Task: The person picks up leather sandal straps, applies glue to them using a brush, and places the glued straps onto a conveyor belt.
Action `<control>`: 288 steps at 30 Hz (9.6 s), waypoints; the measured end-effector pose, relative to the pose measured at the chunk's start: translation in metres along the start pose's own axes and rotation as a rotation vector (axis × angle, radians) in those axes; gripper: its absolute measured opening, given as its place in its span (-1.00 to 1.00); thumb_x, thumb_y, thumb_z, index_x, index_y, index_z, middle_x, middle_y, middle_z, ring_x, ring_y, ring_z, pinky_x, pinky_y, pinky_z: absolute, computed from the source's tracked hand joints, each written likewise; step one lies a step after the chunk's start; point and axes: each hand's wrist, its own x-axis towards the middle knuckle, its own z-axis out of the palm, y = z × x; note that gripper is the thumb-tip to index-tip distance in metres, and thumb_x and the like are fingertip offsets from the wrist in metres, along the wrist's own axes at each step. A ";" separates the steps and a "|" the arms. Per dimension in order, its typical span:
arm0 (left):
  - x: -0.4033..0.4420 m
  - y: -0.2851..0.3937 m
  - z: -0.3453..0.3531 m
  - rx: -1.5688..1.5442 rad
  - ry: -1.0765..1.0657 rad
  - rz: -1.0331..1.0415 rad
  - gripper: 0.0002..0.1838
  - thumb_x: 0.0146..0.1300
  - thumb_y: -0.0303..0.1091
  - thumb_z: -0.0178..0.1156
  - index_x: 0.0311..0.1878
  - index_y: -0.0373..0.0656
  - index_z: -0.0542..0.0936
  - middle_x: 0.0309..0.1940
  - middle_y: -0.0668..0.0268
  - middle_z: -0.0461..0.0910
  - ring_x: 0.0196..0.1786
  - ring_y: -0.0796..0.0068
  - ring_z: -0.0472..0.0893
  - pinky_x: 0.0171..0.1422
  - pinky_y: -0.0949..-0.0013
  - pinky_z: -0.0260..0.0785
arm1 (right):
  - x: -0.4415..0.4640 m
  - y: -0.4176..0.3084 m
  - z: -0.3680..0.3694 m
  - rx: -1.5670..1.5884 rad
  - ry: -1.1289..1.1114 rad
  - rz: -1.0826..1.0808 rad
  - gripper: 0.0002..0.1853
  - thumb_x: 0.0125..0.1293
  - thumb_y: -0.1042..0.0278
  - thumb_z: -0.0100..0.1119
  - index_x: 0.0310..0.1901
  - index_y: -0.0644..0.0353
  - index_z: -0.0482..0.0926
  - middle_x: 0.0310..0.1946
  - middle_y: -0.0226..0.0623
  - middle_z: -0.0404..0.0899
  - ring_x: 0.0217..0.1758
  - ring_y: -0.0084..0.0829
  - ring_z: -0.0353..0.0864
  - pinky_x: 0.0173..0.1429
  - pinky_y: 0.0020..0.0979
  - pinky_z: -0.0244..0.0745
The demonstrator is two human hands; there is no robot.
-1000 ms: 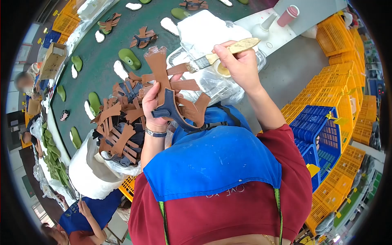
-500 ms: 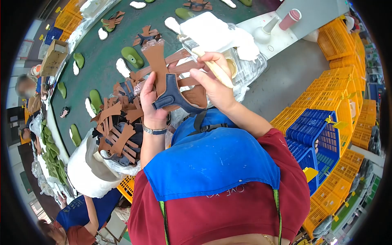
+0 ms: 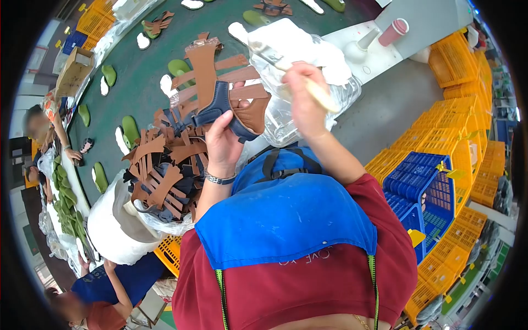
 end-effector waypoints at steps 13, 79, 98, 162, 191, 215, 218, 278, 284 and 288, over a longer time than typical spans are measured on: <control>0.000 0.011 0.006 -0.102 -0.105 -0.088 -0.37 -0.05 -0.42 0.01 0.19 -0.28 0.18 0.14 -0.10 0.23 -0.15 0.38 0.43 0.10 0.29 0.26 | 0.025 -0.032 -0.038 -0.028 -0.266 0.119 -0.88 0.12 0.42 0.14 -0.35 0.30 0.53 -0.40 -0.39 0.52 -0.32 -0.65 0.44 -0.23 -0.61 0.33; 0.014 0.007 -0.015 0.400 0.233 -0.110 -0.82 0.13 -0.50 0.03 -0.17 -0.27 0.42 -0.45 0.27 0.55 -0.39 0.54 0.55 -0.35 0.51 0.43 | 0.020 -0.038 -0.028 -0.123 -0.298 0.142 -0.88 0.15 0.42 0.10 -0.39 0.29 0.53 -0.60 -0.48 0.46 -0.55 -0.74 0.34 -0.51 -0.66 0.23; 0.015 0.006 -0.010 0.418 0.234 -0.090 -0.77 0.13 -0.54 0.02 -0.11 -0.30 0.40 -0.39 0.24 0.54 -0.32 0.51 0.56 -0.24 0.48 0.44 | 0.005 -0.021 -0.023 -0.504 -0.406 -0.086 -0.92 0.09 0.46 0.14 -0.45 0.29 0.55 -0.59 -0.41 0.51 -0.58 -0.67 0.40 -0.50 -0.63 0.29; 0.060 0.071 0.019 0.868 -0.167 -0.296 -0.64 0.18 -0.32 0.05 0.05 -0.22 0.44 -0.76 0.64 0.18 -0.73 0.88 0.06 -0.72 0.71 -0.18 | 0.083 -0.026 0.005 -0.471 -0.451 -0.594 -0.86 0.06 0.35 0.22 -0.45 0.24 0.57 -0.63 -0.41 0.51 -0.61 -0.66 0.41 -0.51 -0.63 0.29; 0.079 0.194 -0.310 2.099 0.543 0.090 -0.36 0.04 -0.13 0.09 0.15 -0.32 0.27 -0.13 0.01 0.49 -0.05 0.18 0.49 0.02 0.32 0.28 | 0.042 0.011 -0.061 -0.271 0.084 0.133 -0.82 0.18 0.37 0.10 -0.34 0.34 0.53 -0.60 -0.49 0.39 -0.55 -0.72 0.29 -0.43 -0.68 0.21; -0.074 0.190 -0.185 2.146 0.913 0.170 -0.68 0.16 -0.24 -0.07 0.01 0.05 0.40 -0.49 0.04 0.55 -0.38 -0.01 0.53 -0.28 0.06 0.37 | 0.044 0.028 -0.010 -0.073 -0.164 0.258 -0.82 0.29 0.34 -0.07 -0.20 0.27 0.43 -0.70 -0.50 0.23 -0.68 -0.73 0.13 -0.60 -0.66 0.00; -0.078 0.205 -0.126 2.012 1.002 0.588 -0.72 0.16 -0.30 -0.06 -0.04 -0.05 0.41 -0.50 0.03 0.54 -0.40 -0.01 0.53 -0.34 0.09 0.36 | 0.034 0.020 0.022 0.001 -0.230 0.191 -0.83 0.26 0.39 -0.04 -0.18 0.29 0.41 -0.59 -0.43 0.35 -0.61 -0.71 0.23 -0.54 -0.69 0.13; -0.047 0.062 -0.084 0.322 -0.217 -0.785 -0.44 0.08 -0.34 0.13 0.14 -0.39 0.28 0.03 0.12 0.40 0.05 0.42 0.41 0.18 0.40 0.18 | 0.014 0.033 -0.105 -0.390 0.021 0.384 -0.63 0.30 0.13 -0.10 -0.32 0.30 0.56 -0.65 -0.53 0.38 -0.63 -0.76 0.24 -0.57 -0.68 0.14; -0.036 0.031 -0.074 0.155 -0.336 -0.966 -0.40 -0.07 -0.37 0.24 0.10 -0.33 0.35 -0.05 0.13 0.46 0.00 0.45 0.45 0.16 0.44 0.20 | 0.005 0.093 -0.153 -0.785 0.045 0.289 -0.66 0.12 0.13 0.14 -0.54 0.30 0.57 -0.76 -0.36 0.44 -0.67 -0.60 0.40 -0.55 -0.50 0.29; -0.026 0.025 -0.054 0.419 -0.252 -0.924 -0.32 -0.12 -0.39 0.25 0.12 -0.40 0.27 -0.18 0.07 0.49 -0.35 0.30 0.56 -0.33 0.29 0.48 | -0.002 0.123 -0.155 -0.921 -0.006 0.244 -0.64 0.10 0.11 0.15 -0.51 0.34 0.58 -0.72 -0.23 0.51 -0.63 -0.49 0.50 -0.49 -0.44 0.37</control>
